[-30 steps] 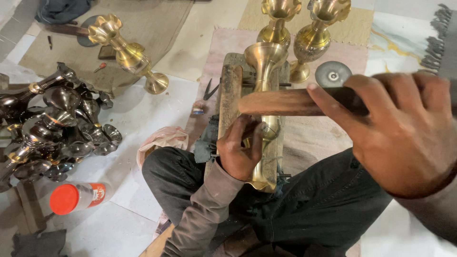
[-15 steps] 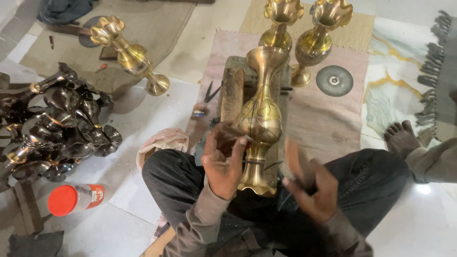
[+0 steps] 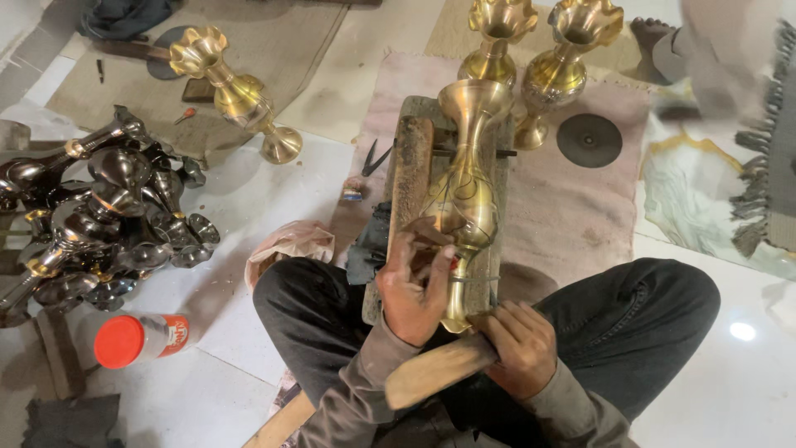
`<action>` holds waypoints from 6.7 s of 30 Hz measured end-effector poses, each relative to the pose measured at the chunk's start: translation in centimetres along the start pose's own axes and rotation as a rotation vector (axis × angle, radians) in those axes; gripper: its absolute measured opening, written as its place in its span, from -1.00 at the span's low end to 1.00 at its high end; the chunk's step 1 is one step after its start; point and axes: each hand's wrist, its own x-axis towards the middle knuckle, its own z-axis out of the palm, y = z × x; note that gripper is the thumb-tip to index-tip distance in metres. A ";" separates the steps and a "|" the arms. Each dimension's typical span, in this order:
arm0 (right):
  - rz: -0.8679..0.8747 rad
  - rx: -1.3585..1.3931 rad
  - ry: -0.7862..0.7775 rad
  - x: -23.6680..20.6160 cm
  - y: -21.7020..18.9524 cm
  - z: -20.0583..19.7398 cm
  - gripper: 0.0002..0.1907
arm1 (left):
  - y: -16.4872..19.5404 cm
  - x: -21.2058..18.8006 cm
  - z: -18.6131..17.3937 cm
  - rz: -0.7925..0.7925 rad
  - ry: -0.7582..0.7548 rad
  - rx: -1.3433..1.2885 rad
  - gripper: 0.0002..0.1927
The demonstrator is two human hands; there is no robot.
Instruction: The person sits on the floor with a brass vase clamped to a wooden block on their lap and decorates its surface by hammering a small punch along a pattern, striking with a wooden mallet. They reposition the punch repeatedly and rotate the vase to continue the design around it.
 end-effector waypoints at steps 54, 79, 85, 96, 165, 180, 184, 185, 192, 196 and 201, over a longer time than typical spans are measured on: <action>0.282 -0.475 0.235 -2.1 1.8 -6.7 -0.48 | -0.2 14.7 -1.8 0.676 -1.277 0.437 -0.42; 0.463 -0.134 0.273 2.5 1.5 -8.9 -0.39 | -0.8 13.0 -2.9 0.552 -0.996 0.434 -0.60; 0.512 -0.112 0.338 2.0 1.2 -8.4 -0.36 | -0.5 13.4 -3.1 0.670 -1.012 0.381 -0.58; 0.226 -0.465 0.189 -0.3 2.5 -7.7 -0.52 | -0.6 13.7 -3.1 0.669 -1.105 0.389 -0.39; -0.654 -1.075 -0.381 20.9 -1.5 -12.9 -0.41 | -3.8 2.8 -0.1 0.216 0.104 0.004 -0.73; -0.659 -1.257 -0.372 20.4 -1.7 -13.4 -0.44 | -3.6 3.3 -0.4 0.187 0.057 0.020 -0.74; -0.617 -1.250 -0.388 20.2 -1.4 -13.8 -0.42 | -3.4 3.4 -0.2 0.255 0.058 0.002 -0.80; -0.611 -1.275 -0.407 20.1 -1.3 -13.9 -0.43 | -3.4 3.5 -0.3 0.232 0.059 0.019 -0.78; -0.590 -1.252 -0.388 19.2 -1.5 -13.9 -0.42 | -3.0 3.4 -0.4 0.245 0.057 0.053 -0.72; -0.621 -1.304 -0.305 19.4 -1.4 -14.1 -0.45 | -2.7 3.5 -0.4 0.250 0.064 0.104 -0.72; -0.552 -1.226 -0.410 19.2 -1.4 -14.1 -0.41 | -2.4 3.5 -0.4 0.256 0.046 0.119 -0.78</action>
